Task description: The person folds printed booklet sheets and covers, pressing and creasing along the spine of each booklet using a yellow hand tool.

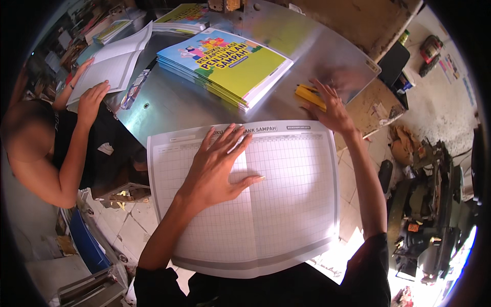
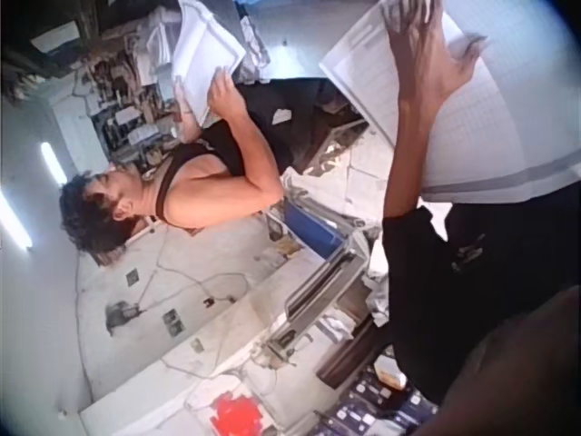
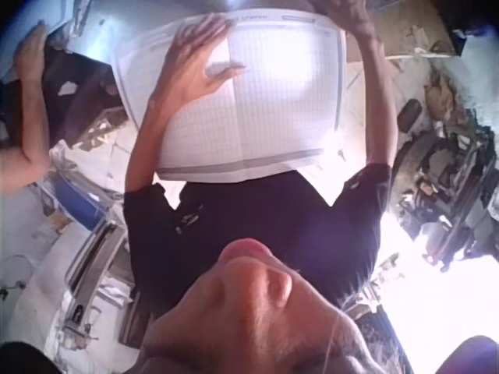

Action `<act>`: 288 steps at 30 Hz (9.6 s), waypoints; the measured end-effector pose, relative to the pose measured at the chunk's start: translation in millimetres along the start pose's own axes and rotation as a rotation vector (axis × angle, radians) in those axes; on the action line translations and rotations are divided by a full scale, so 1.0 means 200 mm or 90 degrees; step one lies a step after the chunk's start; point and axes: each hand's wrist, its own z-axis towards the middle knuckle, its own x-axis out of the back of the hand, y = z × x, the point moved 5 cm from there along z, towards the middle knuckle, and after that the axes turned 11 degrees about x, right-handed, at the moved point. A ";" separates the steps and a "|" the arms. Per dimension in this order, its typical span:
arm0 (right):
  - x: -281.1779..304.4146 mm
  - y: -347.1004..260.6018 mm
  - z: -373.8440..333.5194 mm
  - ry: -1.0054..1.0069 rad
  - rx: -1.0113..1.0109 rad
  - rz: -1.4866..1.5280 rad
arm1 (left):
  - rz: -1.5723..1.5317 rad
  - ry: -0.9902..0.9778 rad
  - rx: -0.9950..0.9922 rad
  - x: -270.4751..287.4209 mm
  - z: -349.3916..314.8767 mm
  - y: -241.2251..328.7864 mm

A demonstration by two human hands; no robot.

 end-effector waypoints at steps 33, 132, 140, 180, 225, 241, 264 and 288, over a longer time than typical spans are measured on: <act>0.12 -1.02 0.01 -0.315 0.177 0.377 | -0.004 0.115 0.070 -0.08 -0.12 -0.06; 0.07 -1.03 -0.10 -0.212 0.100 0.276 | -0.090 0.040 0.098 -0.09 -0.10 -0.07; 0.01 -1.01 -0.06 -0.185 0.008 0.454 | -0.099 0.037 0.098 -0.10 -0.10 -0.08; 0.06 -1.01 -0.10 -0.211 0.144 0.338 | -0.109 0.012 0.100 -0.12 -0.11 -0.08; 0.10 -1.03 -0.08 -0.289 0.122 0.278 | -0.114 0.018 0.112 -0.09 -0.11 -0.08; 0.08 -1.03 -0.05 -0.290 0.089 0.334 | -0.101 0.016 0.104 -0.11 -0.11 -0.07; 0.09 -0.99 -0.09 -0.251 0.295 0.298 | -0.099 0.013 0.104 -0.11 -0.11 -0.07; 0.11 -1.02 -0.19 -0.171 0.488 0.135 | -0.008 0.006 0.107 -0.06 -0.07 -0.05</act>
